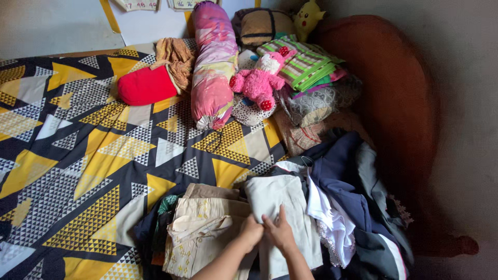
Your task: The person folds various garments, including patterned fabric, light-colored pants, and a beige shirt, on a bed and places them into a wooden wardrobe. The person also handles a brown garment, adjusting its drawstring while seated on the bed.
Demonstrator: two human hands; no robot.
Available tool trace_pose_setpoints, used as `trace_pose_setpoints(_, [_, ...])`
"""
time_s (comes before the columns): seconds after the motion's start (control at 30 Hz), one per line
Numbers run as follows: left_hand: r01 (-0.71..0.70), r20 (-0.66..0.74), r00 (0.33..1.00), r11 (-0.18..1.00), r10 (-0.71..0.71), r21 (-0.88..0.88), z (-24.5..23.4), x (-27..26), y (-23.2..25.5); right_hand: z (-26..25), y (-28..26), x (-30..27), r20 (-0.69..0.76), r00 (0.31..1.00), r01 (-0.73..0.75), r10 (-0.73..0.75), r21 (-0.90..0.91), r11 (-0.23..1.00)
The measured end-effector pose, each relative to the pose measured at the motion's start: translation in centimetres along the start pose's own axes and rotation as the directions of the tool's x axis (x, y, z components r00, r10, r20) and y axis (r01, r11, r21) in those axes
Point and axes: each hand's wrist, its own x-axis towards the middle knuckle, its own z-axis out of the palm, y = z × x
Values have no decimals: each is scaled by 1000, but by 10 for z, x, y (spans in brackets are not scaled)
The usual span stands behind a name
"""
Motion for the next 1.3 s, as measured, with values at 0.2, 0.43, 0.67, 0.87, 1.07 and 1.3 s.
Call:
trace_pose_setpoints(0.2, [-374, 172, 928, 810, 332, 452, 36, -65, 69, -48, -4, 11, -17, 994, 106, -106, 301, 948])
trace_pose_setpoints(0.43, [-627, 67, 773, 746, 630, 222, 44, -77, 76, -115, -29, -21, 97, 993, -120, 71, 859, 497])
trace_pose_setpoints(0.67, [-363, 185, 917, 932, 354, 15, -21, -81, 91, -153, -72, -51, 196, 967, -118, -161, 908, 401])
trace_pose_setpoints(0.87, [350, 804, 571, 836, 167, -422, -56, -119, 148, -150, -150, -92, 231, 878, 337, -420, 324, 884])
trace_pose_setpoints(1.07, [365, 676, 564, 591, 474, -719, -62, -133, 175, -74, -244, -216, 316, 856, 516, -410, -463, 721])
trace_pose_setpoints(1.3, [283, 553, 615, 497, 562, -820, -81, -159, 189, -123, -232, -225, 214, 710, 696, -671, -68, 715])
